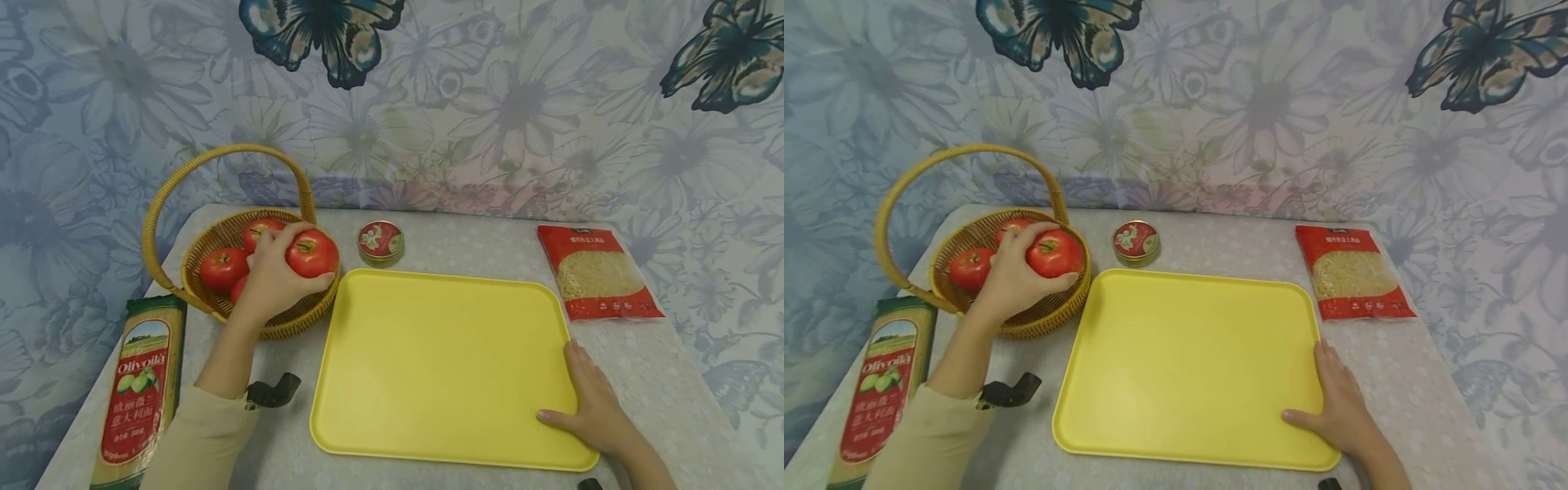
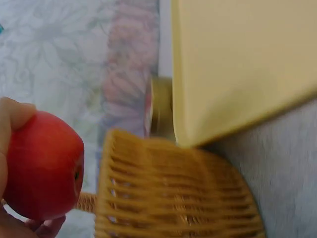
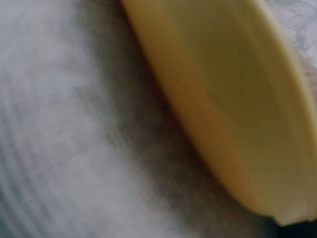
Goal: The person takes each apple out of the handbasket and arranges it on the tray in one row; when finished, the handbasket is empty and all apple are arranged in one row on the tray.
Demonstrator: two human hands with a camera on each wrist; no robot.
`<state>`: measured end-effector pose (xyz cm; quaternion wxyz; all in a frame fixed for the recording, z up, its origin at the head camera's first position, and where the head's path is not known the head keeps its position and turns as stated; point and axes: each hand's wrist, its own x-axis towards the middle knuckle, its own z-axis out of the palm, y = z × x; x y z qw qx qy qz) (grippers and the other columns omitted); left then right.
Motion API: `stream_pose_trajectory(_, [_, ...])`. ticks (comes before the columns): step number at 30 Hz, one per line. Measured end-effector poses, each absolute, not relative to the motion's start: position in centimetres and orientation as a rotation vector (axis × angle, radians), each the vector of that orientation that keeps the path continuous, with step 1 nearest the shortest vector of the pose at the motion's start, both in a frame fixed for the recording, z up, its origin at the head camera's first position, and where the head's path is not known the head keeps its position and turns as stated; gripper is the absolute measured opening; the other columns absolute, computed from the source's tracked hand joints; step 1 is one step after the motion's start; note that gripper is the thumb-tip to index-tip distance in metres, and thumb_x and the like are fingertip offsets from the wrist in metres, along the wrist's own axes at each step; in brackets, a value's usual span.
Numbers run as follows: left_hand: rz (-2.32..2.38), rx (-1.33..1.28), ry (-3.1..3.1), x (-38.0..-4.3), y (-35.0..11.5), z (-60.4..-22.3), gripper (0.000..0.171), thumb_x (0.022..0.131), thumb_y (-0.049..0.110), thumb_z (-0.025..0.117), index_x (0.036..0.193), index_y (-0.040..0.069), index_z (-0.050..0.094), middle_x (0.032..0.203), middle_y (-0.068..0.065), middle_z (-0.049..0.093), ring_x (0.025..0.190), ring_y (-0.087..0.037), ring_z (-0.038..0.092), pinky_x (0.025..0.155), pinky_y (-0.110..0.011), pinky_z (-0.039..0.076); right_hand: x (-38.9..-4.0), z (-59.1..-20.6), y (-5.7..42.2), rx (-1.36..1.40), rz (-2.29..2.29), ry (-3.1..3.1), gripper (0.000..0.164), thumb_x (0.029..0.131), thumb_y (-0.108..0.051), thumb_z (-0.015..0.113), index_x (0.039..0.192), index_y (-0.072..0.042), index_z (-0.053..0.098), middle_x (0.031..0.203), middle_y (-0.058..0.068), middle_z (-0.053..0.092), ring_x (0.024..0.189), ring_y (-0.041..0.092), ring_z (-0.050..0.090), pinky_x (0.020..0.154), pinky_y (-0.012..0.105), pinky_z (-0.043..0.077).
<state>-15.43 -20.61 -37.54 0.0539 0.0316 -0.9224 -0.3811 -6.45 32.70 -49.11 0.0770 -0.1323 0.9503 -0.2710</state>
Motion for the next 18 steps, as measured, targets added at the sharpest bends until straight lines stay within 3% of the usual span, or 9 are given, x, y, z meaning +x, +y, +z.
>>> stream_pose_trajectory(6, [-1.289,-0.015,-2.724,-14.2,-19.0,-37.4,0.080,0.072,0.042,0.086,0.142,0.031,0.047,0.137,-0.002,0.053,0.122,-0.029,0.038,0.089,-0.059,0.051,-6.4,-49.1,32.7,-0.399,-0.821,2.846,0.123,0.080,-0.046,0.079,0.159,-0.006,-0.006,0.165,0.025,-0.002,0.153,0.043,-0.004,0.123,0.037,-0.016])
stream_pose_trajectory(18, [-1.558,-0.153,-2.669,-10.0,-14.2,-39.9,0.082,0.066,0.033,0.092,0.137,0.033,0.051,0.136,0.004,0.053,0.121,-0.021,0.040,0.090,-0.049,0.053,-6.3,-49.1,32.5,-0.417,-0.829,2.851,0.123,0.080,-0.045,0.080,0.159,-0.005,-0.006,0.165,0.025,-0.001,0.154,0.041,-0.005,0.122,0.032,-0.017])
